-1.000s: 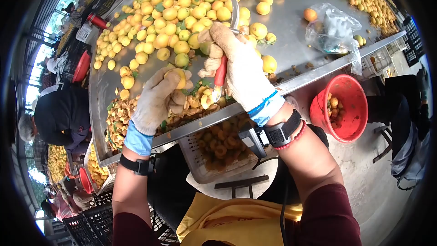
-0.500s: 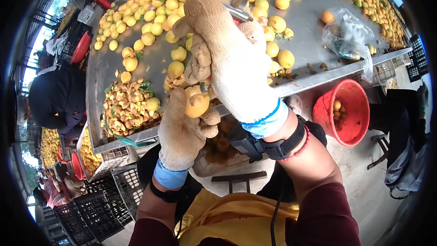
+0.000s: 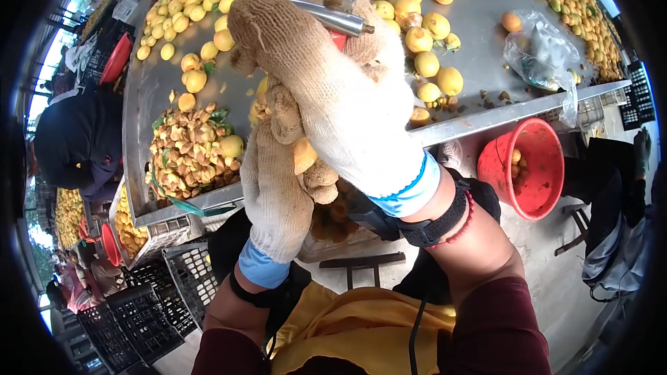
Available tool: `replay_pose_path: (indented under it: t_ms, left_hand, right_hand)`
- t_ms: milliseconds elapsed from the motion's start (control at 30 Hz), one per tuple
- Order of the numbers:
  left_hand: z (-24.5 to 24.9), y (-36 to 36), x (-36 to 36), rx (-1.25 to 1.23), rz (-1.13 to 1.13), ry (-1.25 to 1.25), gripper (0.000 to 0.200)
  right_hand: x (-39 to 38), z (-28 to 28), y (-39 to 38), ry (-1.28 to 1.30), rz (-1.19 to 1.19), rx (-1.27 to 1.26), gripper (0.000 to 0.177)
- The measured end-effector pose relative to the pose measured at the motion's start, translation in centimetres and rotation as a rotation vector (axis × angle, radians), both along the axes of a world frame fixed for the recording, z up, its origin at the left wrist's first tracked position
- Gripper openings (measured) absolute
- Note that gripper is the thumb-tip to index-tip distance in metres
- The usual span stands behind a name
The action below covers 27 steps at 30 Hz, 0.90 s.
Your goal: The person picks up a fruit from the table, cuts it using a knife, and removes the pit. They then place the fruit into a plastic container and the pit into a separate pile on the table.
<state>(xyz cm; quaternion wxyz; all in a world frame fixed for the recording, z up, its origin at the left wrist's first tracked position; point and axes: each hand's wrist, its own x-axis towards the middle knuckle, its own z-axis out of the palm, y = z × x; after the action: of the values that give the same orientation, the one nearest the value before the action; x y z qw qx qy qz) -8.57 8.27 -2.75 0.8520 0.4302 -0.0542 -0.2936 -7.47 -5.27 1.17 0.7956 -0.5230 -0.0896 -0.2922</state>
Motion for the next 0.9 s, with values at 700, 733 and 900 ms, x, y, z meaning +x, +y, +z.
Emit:
replay_pose_path:
  t_ms: [700, 733, 900]
  left_hand:
    - [-2.1, -1.2, 3.0, 0.198, -0.026, -0.049, 0.024]
    - [-2.1, -1.0, 3.6, 0.129, -0.079, 0.06, 0.023]
    - [-4.4, -0.6, 3.9, 0.244, -0.178, -0.162, 0.029]
  right_hand:
    - [4.4, -4.2, -3.9, -0.296, 0.305, -0.176, 0.027]
    - [4.1, -4.2, -3.8, -0.231, 0.281, -0.221, 0.027]
    - [2.8, -4.2, -2.8, 0.107, 0.163, -0.428, 0.041]
